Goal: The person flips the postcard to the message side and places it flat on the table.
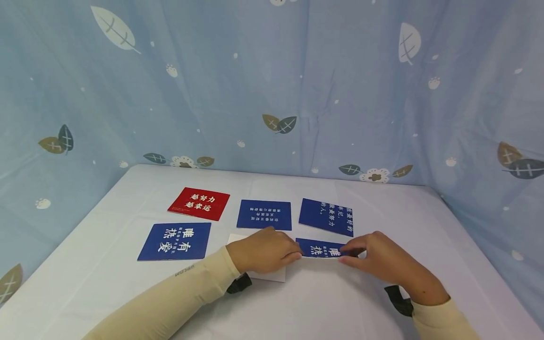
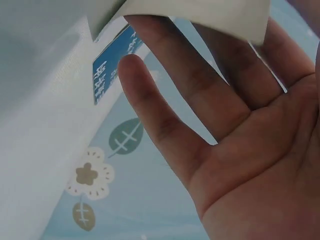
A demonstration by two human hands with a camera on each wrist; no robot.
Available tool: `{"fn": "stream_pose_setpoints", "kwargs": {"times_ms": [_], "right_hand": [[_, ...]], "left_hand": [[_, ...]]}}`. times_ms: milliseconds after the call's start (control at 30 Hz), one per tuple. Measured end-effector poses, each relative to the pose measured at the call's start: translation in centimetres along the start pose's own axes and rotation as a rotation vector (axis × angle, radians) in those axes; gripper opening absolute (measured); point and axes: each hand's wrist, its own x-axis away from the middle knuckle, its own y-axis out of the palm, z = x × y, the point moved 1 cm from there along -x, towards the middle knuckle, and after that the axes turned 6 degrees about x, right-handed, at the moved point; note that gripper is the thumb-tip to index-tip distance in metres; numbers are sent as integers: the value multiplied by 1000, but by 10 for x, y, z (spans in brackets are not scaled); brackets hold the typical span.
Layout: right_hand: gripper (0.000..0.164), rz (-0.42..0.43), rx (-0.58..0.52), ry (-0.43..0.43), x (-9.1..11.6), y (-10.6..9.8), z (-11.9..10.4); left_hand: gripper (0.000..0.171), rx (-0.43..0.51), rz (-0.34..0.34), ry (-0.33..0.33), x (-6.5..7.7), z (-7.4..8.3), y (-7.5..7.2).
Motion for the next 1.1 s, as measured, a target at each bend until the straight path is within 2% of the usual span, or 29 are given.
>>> {"fn": "stream_pose_setpoints", "kwargs": {"times_ms": [167, 433, 633, 833, 1100], "right_hand": [[25, 49, 37, 30, -1, 0, -2], [18, 191, 40, -7, -3, -3, -5], [16, 282, 98, -26, -2, -3, -8], [24, 321, 148, -30, -3, 0, -9], [25, 380, 151, -29, -2, 0, -9]], "left_hand": [[24, -7, 31, 11, -3, 0, 1], [22, -27, 129, 23, -7, 2, -1], [24, -25, 187, -31, -7, 1, -5], [28, 20, 226, -74, -8, -2, -4], [38, 62, 318, -52, -6, -2, -4]]}}
